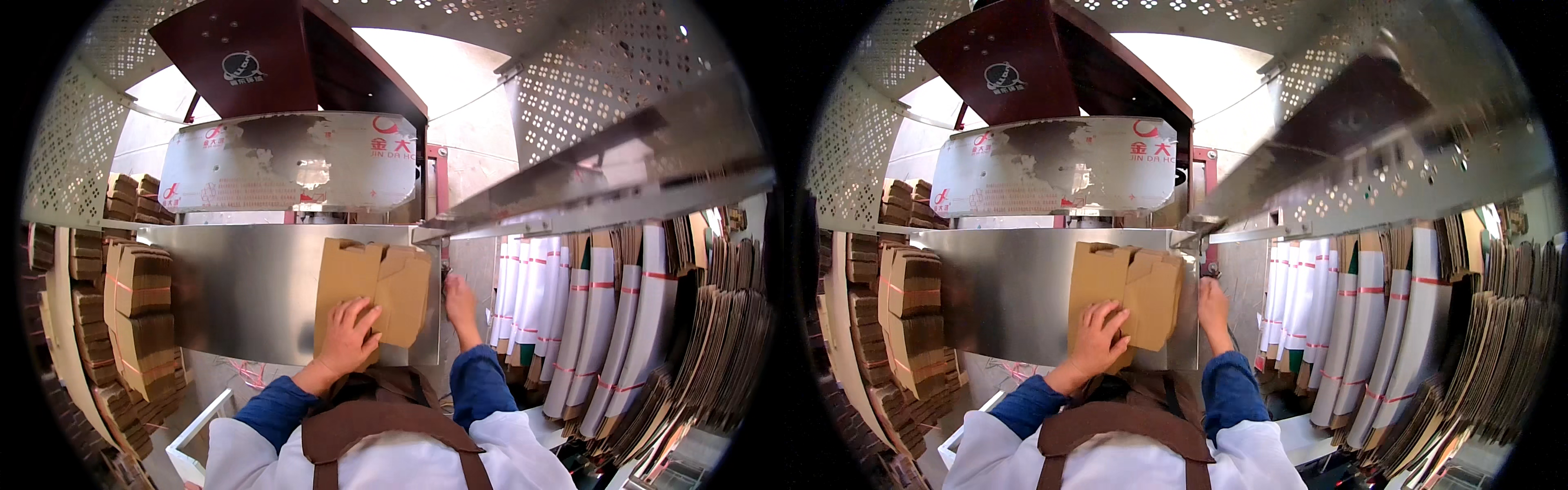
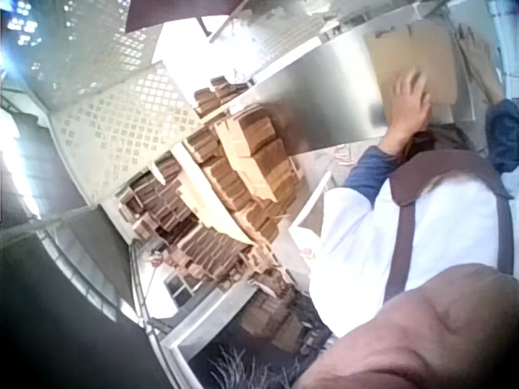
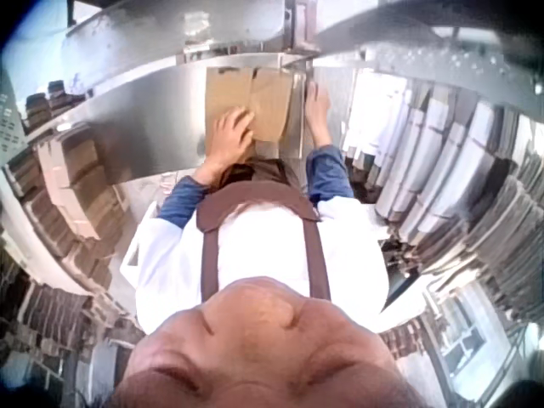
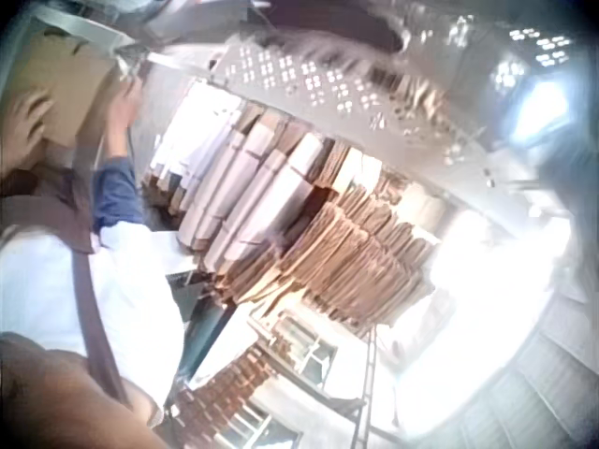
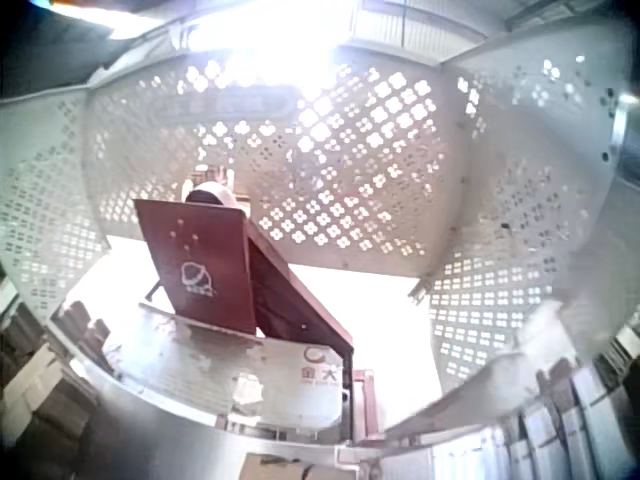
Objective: The person picks up stacks of flat cardboard pieces, places them into a strapping machine, and secures them with pink straps. The person then removes the strapped bundles and stacks them on a nearby pile. A coworker is visible folding cardboard at a separate table.
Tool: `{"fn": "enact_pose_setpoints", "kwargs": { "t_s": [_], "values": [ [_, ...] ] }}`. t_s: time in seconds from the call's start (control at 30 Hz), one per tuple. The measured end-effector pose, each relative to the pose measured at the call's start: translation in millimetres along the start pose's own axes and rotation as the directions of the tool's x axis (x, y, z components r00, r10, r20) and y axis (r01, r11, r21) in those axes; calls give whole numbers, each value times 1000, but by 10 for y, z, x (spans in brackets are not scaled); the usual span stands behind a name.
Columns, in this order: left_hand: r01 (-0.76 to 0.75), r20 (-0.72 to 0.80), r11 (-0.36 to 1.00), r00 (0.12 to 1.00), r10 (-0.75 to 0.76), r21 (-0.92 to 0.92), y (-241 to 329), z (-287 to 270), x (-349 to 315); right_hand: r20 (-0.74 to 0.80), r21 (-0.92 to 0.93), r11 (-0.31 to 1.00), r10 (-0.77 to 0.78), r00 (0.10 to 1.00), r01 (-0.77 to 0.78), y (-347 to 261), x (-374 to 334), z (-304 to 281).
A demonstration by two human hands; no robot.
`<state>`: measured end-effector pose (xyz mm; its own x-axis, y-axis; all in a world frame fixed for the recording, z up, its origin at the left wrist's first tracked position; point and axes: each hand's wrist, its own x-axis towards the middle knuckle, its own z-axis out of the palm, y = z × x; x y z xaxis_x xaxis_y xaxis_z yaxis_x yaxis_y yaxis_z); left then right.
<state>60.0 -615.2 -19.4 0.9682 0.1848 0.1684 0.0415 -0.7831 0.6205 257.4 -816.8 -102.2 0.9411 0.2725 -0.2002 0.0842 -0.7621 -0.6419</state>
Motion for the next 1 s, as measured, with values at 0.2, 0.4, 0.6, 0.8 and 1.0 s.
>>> {"fn": "enact_pose_setpoints", "kwargs": {
  "t_s": [0.2, 0.4, 0.6, 0.8, 1.0],
  "values": [
    [18, 15, 999, 1000, -19, 42, 18, 54, -38, 463, 438, 725, 325, 824, -532, 850, -12, 827],
    [43, -35, 999, 998, -42, 24, -105, 99, -103, 583, 528, 592, 269, 767, -609, 740, 37, 950],
    [237, -55, 960, 967, -247, -147, -698, -235, -417, 447, 613, 671, 142, 883, -418, -239, -345, 501],
    [345, -72, 861, 915, -398, -375, -1702, -285, -793, 275, 516, 856, -189, 943, 21, -1297, -725, 704],
    [237, 50, 393, 902, -429, -888, -1597, -103, -499, 206, 547, 837, -139, 969, 4, -1180, -653, 679]
  ]
}}
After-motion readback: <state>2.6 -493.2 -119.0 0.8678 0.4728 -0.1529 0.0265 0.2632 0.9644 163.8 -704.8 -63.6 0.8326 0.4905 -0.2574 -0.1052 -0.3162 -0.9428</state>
